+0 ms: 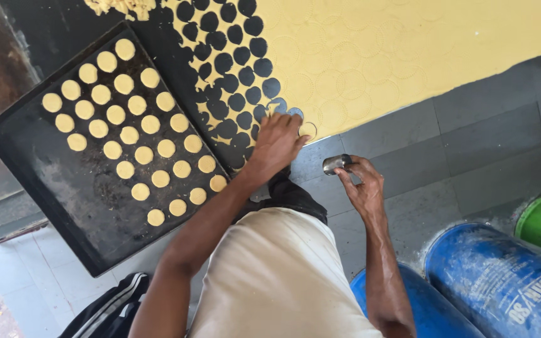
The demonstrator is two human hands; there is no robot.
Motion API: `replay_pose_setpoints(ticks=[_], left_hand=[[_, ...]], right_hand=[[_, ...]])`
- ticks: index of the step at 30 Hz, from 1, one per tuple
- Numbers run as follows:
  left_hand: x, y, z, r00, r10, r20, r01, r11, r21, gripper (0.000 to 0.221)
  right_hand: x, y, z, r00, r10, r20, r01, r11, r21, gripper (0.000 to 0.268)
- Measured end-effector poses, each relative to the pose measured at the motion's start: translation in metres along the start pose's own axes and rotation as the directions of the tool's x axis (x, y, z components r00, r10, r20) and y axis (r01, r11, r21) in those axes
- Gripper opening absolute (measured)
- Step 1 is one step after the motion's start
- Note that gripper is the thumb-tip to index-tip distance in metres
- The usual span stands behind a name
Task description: The person uses a circular cutter to punch out rounds from a sheet of dough, places the rounds onto a dark baking tray, and then gathers the scrap dough together.
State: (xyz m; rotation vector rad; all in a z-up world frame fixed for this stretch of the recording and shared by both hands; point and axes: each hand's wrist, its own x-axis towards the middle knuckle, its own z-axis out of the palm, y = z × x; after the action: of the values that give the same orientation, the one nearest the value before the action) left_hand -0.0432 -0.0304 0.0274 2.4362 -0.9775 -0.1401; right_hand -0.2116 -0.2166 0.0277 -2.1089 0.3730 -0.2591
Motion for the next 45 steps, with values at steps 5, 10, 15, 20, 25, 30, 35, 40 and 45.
replay_pose_setpoints(ticks=[5,10,15,20,25,30,35,40,45], left_hand=[[0.01,0.012,0.012,0.988,-0.151,0.044,0.154,0.986,-0.067,0.036],[0.007,0.009,0.013,0.976,-0.213,0.055,0.22,0.939,-0.264,0.041],[0.011,0.014,0.021,0.986,-0.166,0.035,0.167,0.922,-0.349,0.04],[0.004,0.002,0.005,0.978,-0.188,-0.091,0.114,0.846,-0.521,0.041],[-0.07,-0.075,-0.067,0.887,-0.361,-0.287,0.14,0.804,-0.578,0.03],[-0.195,-0.175,-0.157,0.637,-0.695,-0.333,0.38,0.659,-0.649,0.046],[-0.272,-0.245,-0.191,0.518,-0.811,-0.272,0.544,0.558,-0.627,0.04],[-0.275,-0.282,-0.18,0.59,-0.739,-0.323,0.468,0.64,-0.61,0.034],[-0.274,-0.296,-0.172,0.625,-0.678,-0.387,0.439,0.715,-0.544,0.032]], right_hand=[[0.0,0.003,0.005,0.999,0.037,0.016,-0.037,0.999,0.016,0.018],[-0.008,0.011,0.008,0.999,-0.029,-0.016,0.028,0.999,-0.019,0.018],[-0.009,0.015,0.012,0.996,-0.08,-0.025,0.079,0.996,-0.041,0.017],[-0.008,0.01,0.02,0.997,0.081,0.015,-0.081,0.996,0.021,0.016],[0.006,0.002,0.039,0.981,-0.183,0.065,0.184,0.983,-0.014,0.016],[0.012,-0.017,0.065,0.97,-0.227,0.086,0.236,0.964,-0.12,0.017],[0.004,-0.064,0.109,0.967,-0.213,0.137,0.225,0.972,-0.074,0.02],[-0.02,-0.097,0.15,0.94,-0.275,0.204,0.3,0.949,-0.103,0.019],[-0.051,-0.117,0.163,0.967,-0.194,0.167,0.21,0.974,-0.083,0.019]])
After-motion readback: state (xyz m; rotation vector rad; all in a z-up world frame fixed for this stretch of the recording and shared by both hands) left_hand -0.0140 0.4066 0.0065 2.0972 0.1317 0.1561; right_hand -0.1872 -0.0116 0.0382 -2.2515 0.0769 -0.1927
